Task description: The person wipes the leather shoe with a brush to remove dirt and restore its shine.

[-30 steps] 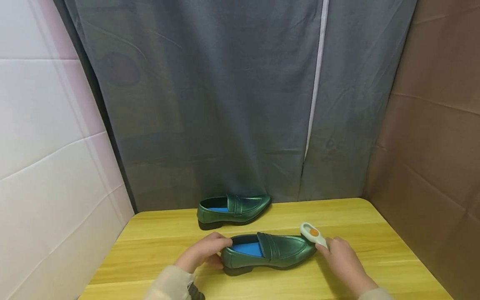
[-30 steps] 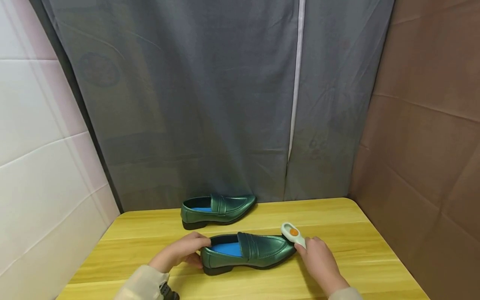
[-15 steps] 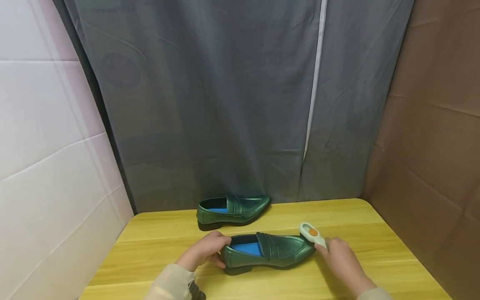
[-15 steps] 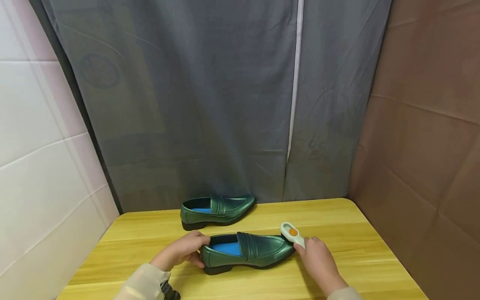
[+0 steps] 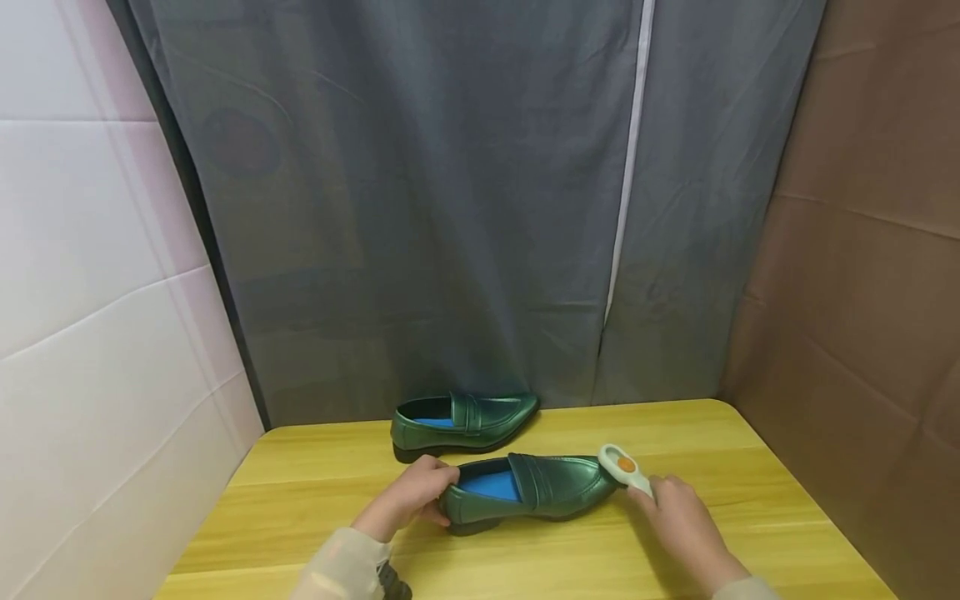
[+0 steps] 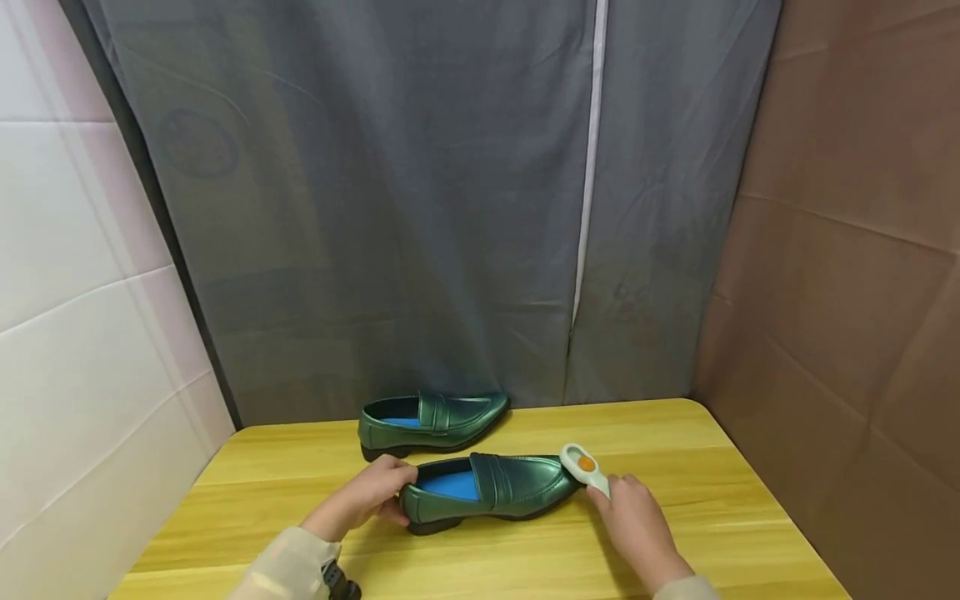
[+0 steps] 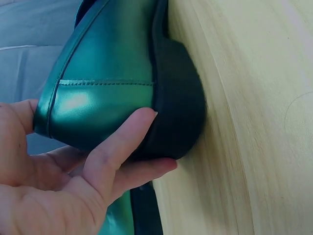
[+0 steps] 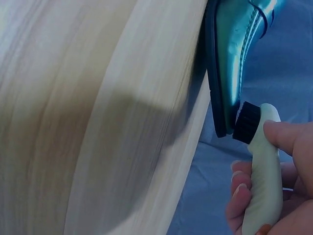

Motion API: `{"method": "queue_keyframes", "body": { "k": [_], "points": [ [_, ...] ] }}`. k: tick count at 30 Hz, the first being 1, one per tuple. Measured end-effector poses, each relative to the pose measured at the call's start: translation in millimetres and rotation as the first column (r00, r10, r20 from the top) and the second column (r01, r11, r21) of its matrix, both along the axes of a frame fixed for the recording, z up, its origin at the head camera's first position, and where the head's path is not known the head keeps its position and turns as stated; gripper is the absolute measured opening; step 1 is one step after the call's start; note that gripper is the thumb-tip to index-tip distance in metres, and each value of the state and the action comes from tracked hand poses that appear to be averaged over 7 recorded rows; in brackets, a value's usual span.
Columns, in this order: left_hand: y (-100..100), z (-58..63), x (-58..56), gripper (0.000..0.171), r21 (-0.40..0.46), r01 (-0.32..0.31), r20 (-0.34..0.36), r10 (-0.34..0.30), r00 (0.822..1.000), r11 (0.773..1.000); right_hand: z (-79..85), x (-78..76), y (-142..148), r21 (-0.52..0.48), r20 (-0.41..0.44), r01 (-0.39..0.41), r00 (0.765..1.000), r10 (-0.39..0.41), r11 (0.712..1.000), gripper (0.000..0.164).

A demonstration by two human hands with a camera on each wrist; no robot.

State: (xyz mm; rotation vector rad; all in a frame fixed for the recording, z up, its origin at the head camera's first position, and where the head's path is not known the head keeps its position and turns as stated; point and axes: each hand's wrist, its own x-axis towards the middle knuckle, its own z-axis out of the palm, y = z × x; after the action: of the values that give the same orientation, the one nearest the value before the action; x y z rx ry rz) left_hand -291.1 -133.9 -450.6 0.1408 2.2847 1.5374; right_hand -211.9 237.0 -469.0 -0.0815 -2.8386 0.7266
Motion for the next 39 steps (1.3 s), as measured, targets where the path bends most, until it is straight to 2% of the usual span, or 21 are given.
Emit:
{"method": "queue_keyframes", "body": {
  "k": [7,13,21,32,39],
  "points": [
    [1.4,-1.8,-4.3,0.01,-0.028,-0.055,-0.065,0.053,0.996,0.998,-0.6,-1.9,0.4,-0.035,0.007,0.007,1.0,-0.007,0.999,0.031],
    [2.1,-4.2,-5.1,0.017,-0.022,-0.065,-0.128,0.062,0.99,0.998,-1.0,-3.9,1.4,-0.039,-0.008,0.011,1.0,-0.011,0.999,0.029],
    [3.9,-5.9,-4.4,0.046,-0.038,-0.112,-0.19,0.103,0.976,0.993,-0.5,-6.7,2.1,-0.027,-0.012,0.007,1.0,-0.008,1.0,0.03],
    [5.9,-11.0,5.5,0.046,-0.094,-0.152,-0.341,0.112,0.933,0.984,1.6,-6.9,2.7,-0.042,-0.001,0.01,1.0,-0.01,0.999,0.031],
    [2.6,-18.5,12.4,0.042,-0.173,-0.15,-0.423,0.064,0.904,0.973,5.2,-2.6,2.7,-0.06,-0.008,0.006,1.0,-0.007,0.998,0.031]
  ]
}}
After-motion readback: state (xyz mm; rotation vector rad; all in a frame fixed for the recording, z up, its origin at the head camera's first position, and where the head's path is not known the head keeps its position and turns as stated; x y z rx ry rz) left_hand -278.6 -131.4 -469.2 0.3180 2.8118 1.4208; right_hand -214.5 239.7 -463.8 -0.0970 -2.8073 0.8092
